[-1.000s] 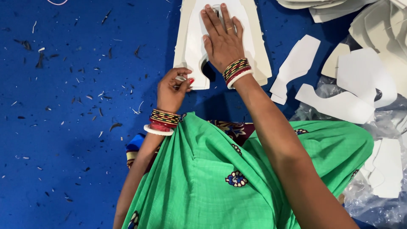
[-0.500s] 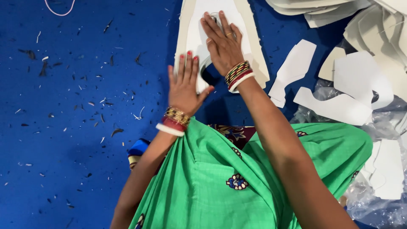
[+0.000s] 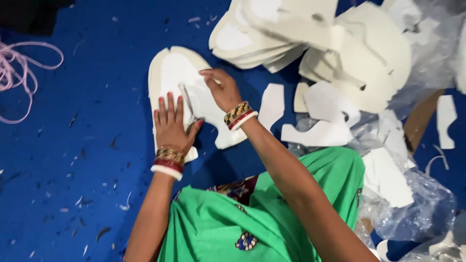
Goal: The person sorts and stacks cut shoe upper components while sitting on the floor workspace.
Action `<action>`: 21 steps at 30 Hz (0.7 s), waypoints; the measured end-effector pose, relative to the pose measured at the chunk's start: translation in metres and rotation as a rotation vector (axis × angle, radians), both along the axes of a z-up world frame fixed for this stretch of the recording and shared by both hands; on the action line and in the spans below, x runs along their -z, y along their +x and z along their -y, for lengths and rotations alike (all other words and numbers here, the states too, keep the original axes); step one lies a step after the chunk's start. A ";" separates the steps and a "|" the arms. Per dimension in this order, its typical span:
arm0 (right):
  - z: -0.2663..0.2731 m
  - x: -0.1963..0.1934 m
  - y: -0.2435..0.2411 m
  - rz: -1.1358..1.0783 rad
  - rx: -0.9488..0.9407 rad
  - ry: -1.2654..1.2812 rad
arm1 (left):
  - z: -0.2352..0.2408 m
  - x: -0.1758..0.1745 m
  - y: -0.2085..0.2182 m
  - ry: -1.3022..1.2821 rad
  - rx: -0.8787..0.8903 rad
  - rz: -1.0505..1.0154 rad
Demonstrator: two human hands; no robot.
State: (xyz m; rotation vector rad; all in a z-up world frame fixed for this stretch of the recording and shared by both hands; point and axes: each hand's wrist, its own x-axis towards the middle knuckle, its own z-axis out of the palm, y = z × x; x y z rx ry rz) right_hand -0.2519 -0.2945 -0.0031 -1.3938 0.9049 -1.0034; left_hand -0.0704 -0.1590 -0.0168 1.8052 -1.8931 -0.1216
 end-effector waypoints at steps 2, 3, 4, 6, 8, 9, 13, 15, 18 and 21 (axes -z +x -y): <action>0.015 -0.016 -0.023 -0.389 0.210 -0.316 | 0.006 0.001 0.012 0.151 0.050 -0.092; 0.037 -0.022 -0.042 -0.390 0.216 -0.336 | 0.016 -0.017 0.022 0.131 0.053 -0.094; 0.048 -0.023 -0.061 -0.675 0.321 -0.444 | 0.016 -0.032 0.031 0.307 0.006 -0.272; 0.085 -0.007 -0.112 -0.963 0.417 -0.549 | 0.014 -0.042 0.042 0.488 -0.041 -0.453; 0.141 0.026 -0.164 -1.730 0.601 -0.666 | 0.010 -0.034 0.052 0.484 0.115 -0.676; 0.154 0.024 -0.186 -1.721 0.595 -0.675 | 0.015 -0.032 0.053 0.480 0.103 -0.674; 0.171 -0.002 -0.231 -1.713 0.283 -0.361 | 0.002 -0.029 0.061 0.256 0.050 -1.141; 0.162 -0.033 -0.235 -1.666 0.167 -0.254 | -0.008 -0.033 0.062 0.169 0.024 -1.192; 0.157 -0.070 -0.234 -1.443 0.092 -0.302 | -0.015 -0.045 0.065 0.263 -0.120 -1.244; 0.153 -0.084 -0.235 -1.221 0.152 -0.267 | -0.026 -0.051 0.065 0.203 -0.150 -1.228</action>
